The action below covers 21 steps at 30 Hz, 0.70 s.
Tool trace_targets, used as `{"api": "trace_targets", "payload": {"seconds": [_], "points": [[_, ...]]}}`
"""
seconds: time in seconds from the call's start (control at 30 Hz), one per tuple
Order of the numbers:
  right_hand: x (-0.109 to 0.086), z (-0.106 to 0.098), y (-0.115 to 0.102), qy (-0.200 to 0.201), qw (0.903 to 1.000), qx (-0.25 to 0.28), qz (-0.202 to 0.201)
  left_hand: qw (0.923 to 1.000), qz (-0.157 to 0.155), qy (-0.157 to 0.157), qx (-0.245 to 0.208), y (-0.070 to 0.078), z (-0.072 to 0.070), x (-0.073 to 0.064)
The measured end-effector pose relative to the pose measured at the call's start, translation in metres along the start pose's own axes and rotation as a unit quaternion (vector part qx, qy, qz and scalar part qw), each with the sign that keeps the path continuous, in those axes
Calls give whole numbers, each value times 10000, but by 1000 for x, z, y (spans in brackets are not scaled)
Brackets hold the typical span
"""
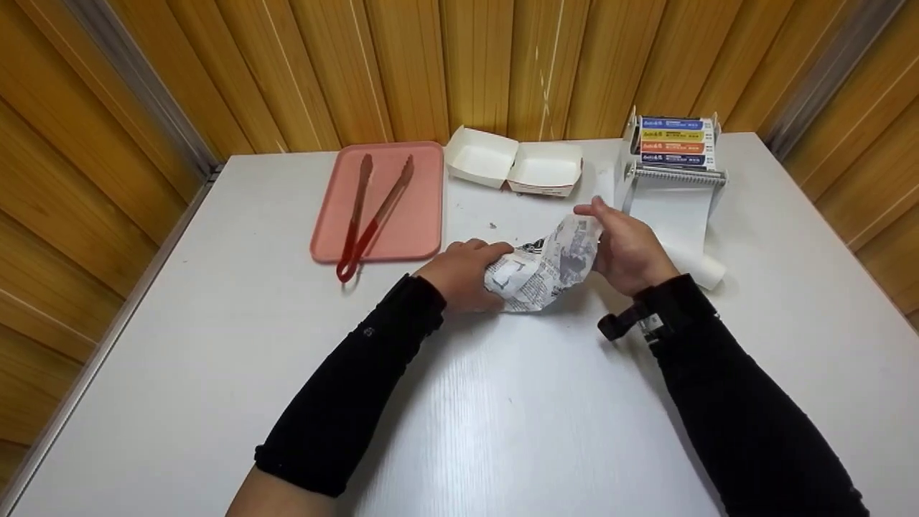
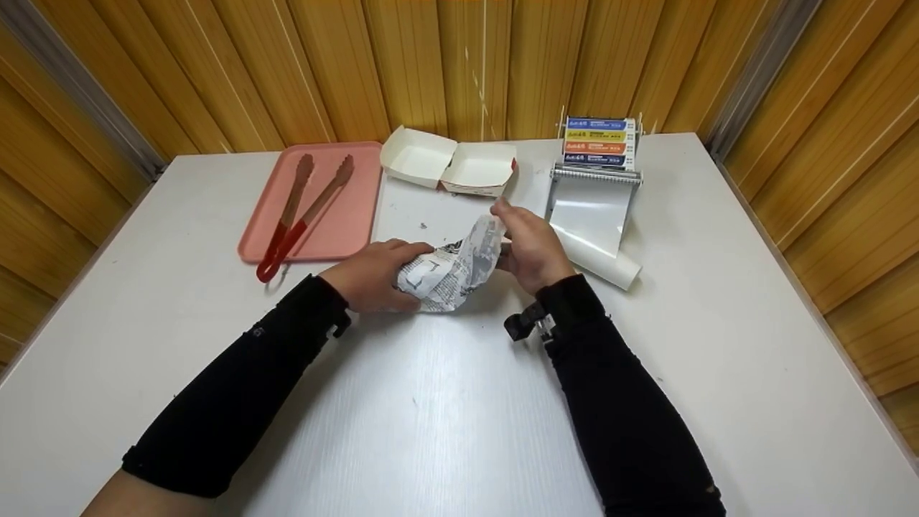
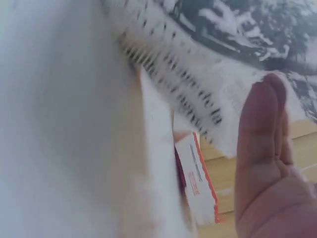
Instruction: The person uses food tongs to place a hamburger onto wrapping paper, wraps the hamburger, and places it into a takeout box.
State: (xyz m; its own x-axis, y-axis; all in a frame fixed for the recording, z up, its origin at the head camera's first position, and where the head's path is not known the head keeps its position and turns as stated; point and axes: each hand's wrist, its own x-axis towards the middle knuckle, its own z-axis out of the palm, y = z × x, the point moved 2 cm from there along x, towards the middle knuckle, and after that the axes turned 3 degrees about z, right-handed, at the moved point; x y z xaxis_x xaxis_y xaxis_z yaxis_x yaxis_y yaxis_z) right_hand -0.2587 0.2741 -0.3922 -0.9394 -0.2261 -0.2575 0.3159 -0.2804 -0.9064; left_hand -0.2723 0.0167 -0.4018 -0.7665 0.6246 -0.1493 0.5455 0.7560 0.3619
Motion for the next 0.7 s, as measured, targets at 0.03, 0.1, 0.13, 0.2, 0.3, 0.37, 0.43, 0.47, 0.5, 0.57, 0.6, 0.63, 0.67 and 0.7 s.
{"api": "trace_targets", "payload": {"seconds": [0.03,0.1,0.13,0.2,0.3,0.37,0.43,0.47,0.5,0.57,0.6,0.63,0.67,0.7], "points": [[-1,1,1,-67,9995,239,182,10000,-8,2,0,0,0,0],[-1,3,4,-361,9970,466,497,10000,-25,2,2,0,0,0],[-1,4,5,-546,9953,522,614,10000,-34,-4,2,0,0,0],[-2,7,8,-934,9912,594,725,10000,-41,-10,-3,1,0,0],[-3,12,12,-1475,9834,838,641,10000,-58,-13,-22,0,0,0],[-4,15,14,-1697,9776,1128,522,10000,-64,-12,-42,0,0,0],[-5,20,17,-1985,9682,1472,384,10000,-65,-5,-54,0,0,0],[-5,23,18,-2159,9614,1678,295,10000,-55,6,-45,0,0,1],[-5,26,20,-2292,9552,1858,222,10000,-42,10,-39,1,1,1],[-5,32,23,-2470,9468,2061,68,10000,-3,33,-28,1,1,1],[-5,35,24,-2464,9458,2118,13,10000,12,50,-22,1,1,1],[-4,37,26,-2380,9468,2166,-16,10000,32,68,-19,2,1,1],[-3,39,28,-2212,9513,2148,-58,10000,46,82,-6,2,1,1],[-3,41,30,-1989,9574,2093,-17,10000,53,83,-14,2,1,1]]}}
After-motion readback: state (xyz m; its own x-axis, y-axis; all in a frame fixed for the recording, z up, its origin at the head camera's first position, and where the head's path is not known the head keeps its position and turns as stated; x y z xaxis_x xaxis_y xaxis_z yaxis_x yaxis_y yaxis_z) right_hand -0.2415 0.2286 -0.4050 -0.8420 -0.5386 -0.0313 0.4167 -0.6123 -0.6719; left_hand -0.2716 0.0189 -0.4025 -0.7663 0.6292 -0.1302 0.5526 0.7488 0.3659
